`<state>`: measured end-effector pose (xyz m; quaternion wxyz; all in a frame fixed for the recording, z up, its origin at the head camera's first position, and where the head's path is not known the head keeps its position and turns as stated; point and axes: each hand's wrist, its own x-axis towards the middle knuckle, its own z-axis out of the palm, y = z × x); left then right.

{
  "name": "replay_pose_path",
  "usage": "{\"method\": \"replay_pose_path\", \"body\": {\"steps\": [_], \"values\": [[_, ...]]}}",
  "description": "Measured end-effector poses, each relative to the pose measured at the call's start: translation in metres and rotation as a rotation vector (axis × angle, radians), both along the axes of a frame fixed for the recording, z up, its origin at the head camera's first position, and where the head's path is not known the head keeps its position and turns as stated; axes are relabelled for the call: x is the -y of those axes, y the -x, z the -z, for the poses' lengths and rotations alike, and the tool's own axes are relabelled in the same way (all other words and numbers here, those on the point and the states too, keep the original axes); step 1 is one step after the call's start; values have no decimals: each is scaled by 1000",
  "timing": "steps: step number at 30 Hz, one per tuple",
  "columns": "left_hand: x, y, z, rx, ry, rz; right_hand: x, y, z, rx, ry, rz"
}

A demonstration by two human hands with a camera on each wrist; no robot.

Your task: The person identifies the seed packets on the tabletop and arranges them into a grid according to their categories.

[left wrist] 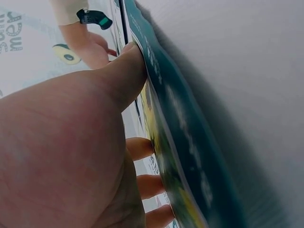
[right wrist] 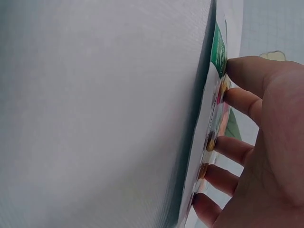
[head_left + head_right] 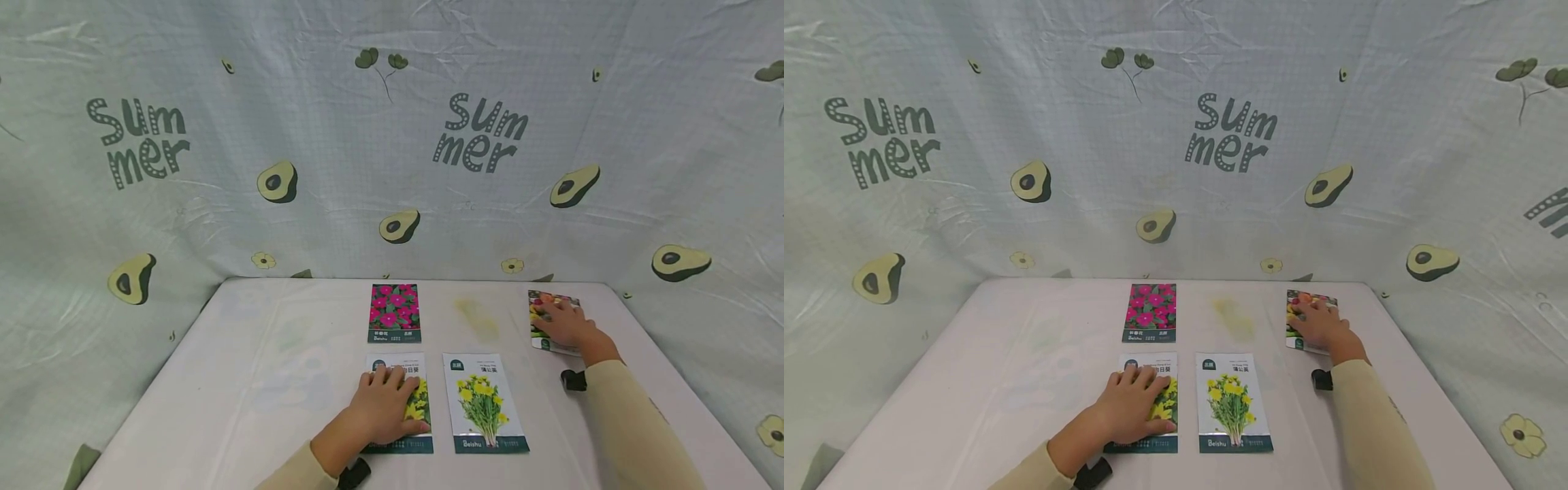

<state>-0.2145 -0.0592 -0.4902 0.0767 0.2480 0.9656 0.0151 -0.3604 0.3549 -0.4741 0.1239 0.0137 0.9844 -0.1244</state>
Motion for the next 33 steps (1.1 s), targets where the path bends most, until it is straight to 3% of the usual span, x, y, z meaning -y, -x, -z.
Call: {"method": "replay_pose_path", "body": {"steps": [14, 33], "values": [[0, -4, -9, 15, -12, -1, 11, -5, -1, -12, -1, -23], [1, -2, -1, 1, -18, -6, 27, -9, -1, -37, 0, -28]]}}
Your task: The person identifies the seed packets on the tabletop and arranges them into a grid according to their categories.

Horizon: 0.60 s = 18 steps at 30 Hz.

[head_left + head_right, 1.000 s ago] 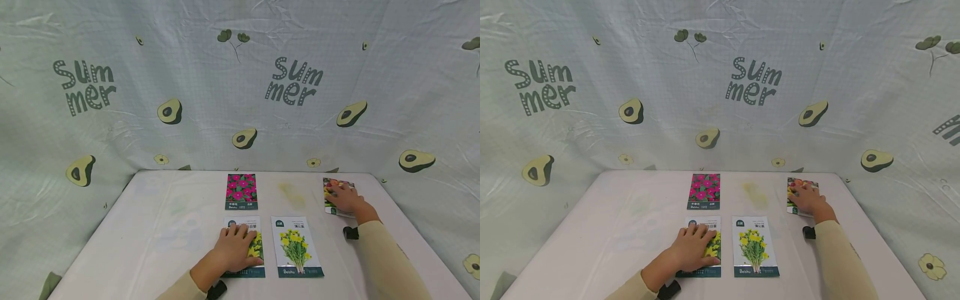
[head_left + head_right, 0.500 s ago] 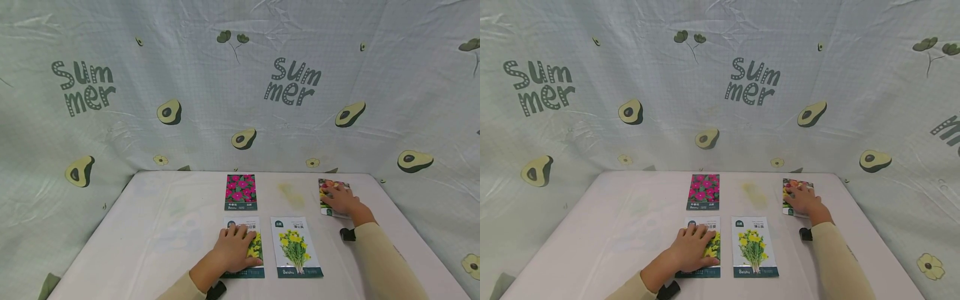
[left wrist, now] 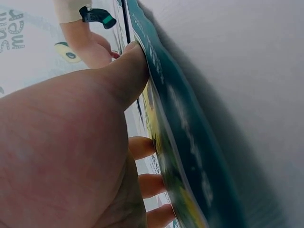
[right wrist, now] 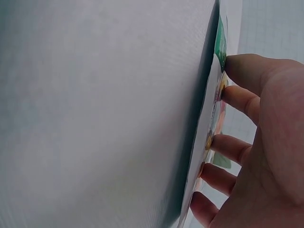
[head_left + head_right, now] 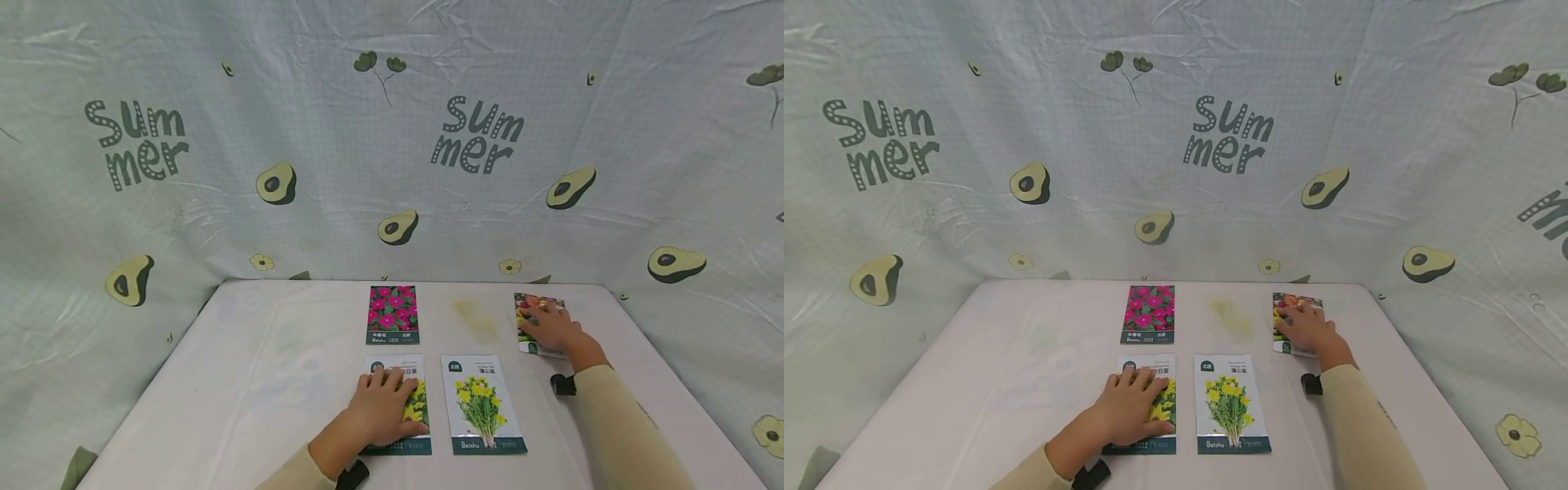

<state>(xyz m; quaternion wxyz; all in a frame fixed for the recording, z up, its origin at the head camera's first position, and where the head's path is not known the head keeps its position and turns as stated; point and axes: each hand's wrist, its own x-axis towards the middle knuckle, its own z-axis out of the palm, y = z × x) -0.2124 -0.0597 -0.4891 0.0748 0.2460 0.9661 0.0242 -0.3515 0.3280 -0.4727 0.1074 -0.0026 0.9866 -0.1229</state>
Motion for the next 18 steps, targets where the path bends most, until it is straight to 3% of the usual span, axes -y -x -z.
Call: {"method": "replay_pose_path", "body": {"steps": [12, 18], "values": [[0, -2, -7, 18, -16, -9, 3, 2, 1, -2, 3, -17], [0, 0, 0, -4, -16, -7, 10, -4, -3, -16, -3, -18]]}}
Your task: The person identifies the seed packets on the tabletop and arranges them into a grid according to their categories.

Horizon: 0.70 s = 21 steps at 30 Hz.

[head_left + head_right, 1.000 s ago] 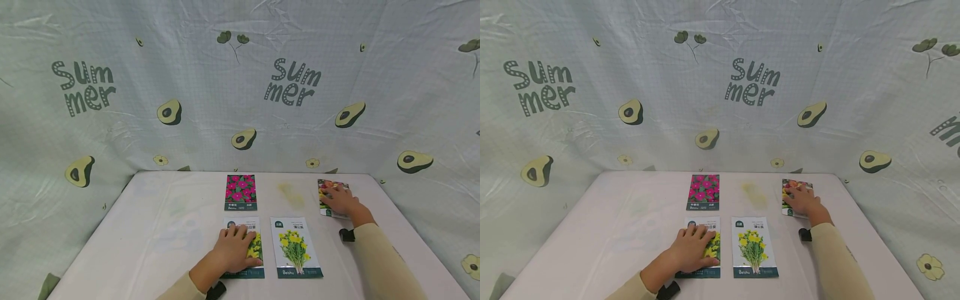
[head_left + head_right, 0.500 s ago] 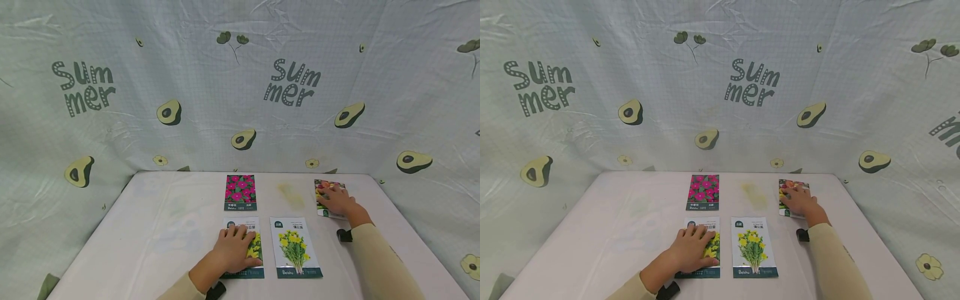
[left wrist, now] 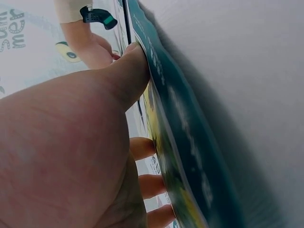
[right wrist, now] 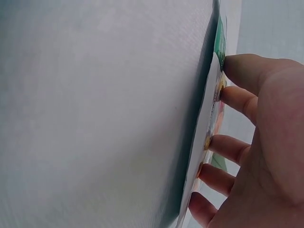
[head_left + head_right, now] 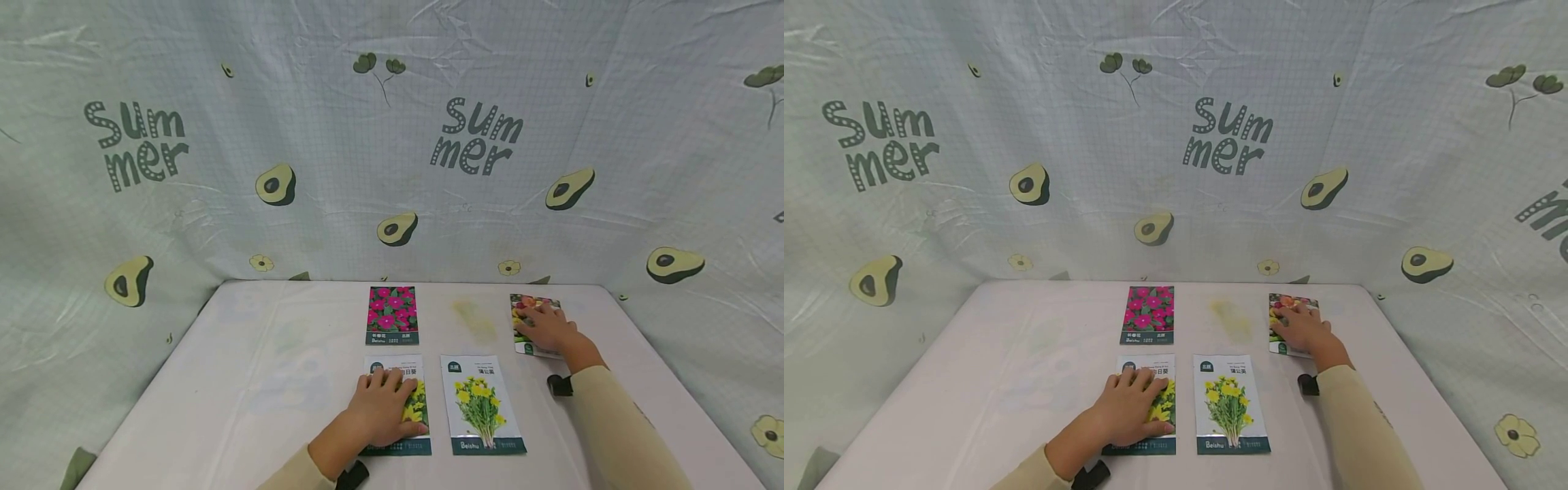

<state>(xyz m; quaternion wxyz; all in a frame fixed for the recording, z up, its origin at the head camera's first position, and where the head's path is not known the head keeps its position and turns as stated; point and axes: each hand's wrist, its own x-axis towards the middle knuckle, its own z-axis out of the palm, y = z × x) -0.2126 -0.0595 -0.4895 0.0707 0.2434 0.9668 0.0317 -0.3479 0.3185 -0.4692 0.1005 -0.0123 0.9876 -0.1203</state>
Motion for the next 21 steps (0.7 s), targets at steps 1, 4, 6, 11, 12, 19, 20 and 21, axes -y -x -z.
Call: {"method": "replay_pose_path", "body": {"steps": [1, 4, 6, 11, 12, 19, 20, 21], "values": [[0, 0, 1, -2, -2, 0, 1, -1, 0, -1, 0, 1], [0, 0, 1, -5, -4, 2, 4, -2, -1, -3, 3, 0], [1, -1, 0, -7, -5, 5, 5, -2, -1, -3, 4, -2], [0, -2, -4, -11, -8, 11, 7, -2, -2, -2, 2, -7], [1, -3, -4, -10, -11, 12, 7, -2, -3, -1, 2, -7], [1, -1, 0, -14, -7, 11, 10, -1, -2, -8, -3, -20], [1, -1, 0, -14, -4, 9, 11, -1, -2, -8, 1, -19], [1, -1, -1, -15, -1, 8, 11, -1, -2, -9, 1, -20]]}}
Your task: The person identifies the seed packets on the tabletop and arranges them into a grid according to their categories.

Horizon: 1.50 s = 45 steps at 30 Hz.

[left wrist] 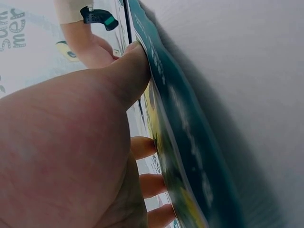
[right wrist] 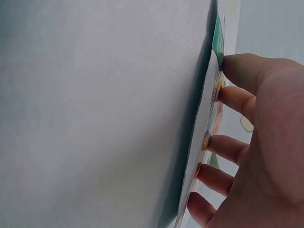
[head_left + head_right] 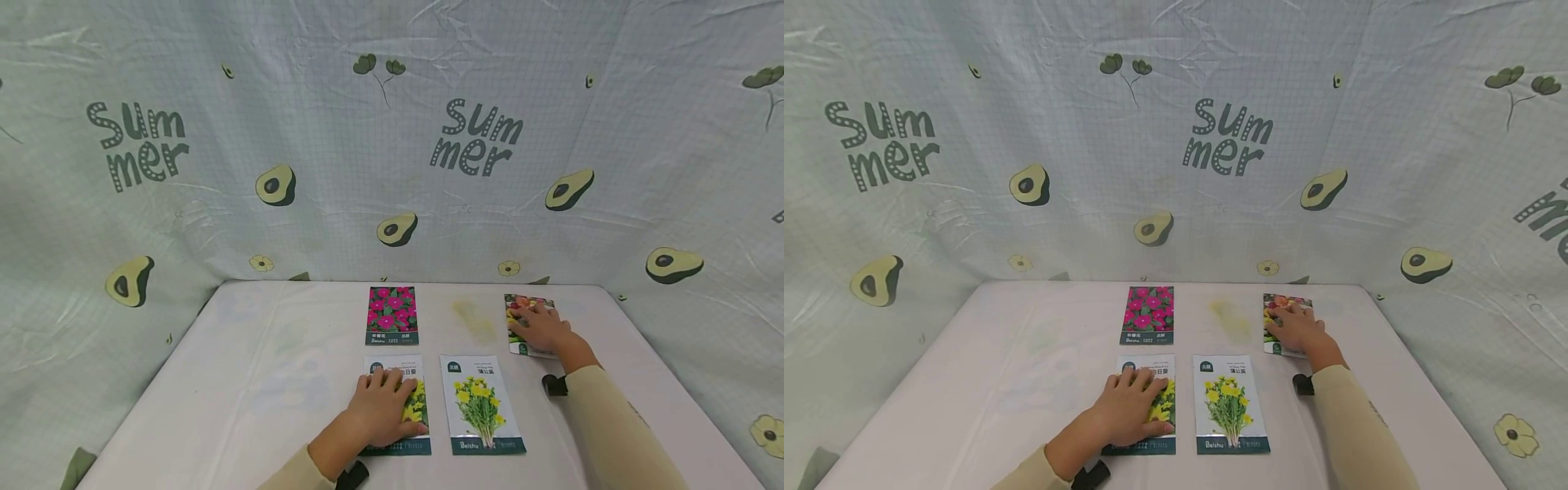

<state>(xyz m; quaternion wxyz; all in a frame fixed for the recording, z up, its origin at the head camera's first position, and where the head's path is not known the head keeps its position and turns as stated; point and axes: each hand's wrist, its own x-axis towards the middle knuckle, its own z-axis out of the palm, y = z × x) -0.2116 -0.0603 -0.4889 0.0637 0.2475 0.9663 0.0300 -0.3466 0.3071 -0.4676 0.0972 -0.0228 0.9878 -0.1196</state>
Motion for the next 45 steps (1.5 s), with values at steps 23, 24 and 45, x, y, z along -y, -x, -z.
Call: {"method": "replay_pose_path", "body": {"steps": [23, 24, 45], "values": [[-1, -2, -8, 22, 16, -3, 7, 3, 2, -5, 6, -34], [-1, -2, -7, 19, 16, -6, 7, 4, 3, -5, 5, -35], [0, -1, -6, 32, 11, 2, 18, 11, 7, -15, 2, -64]]}}
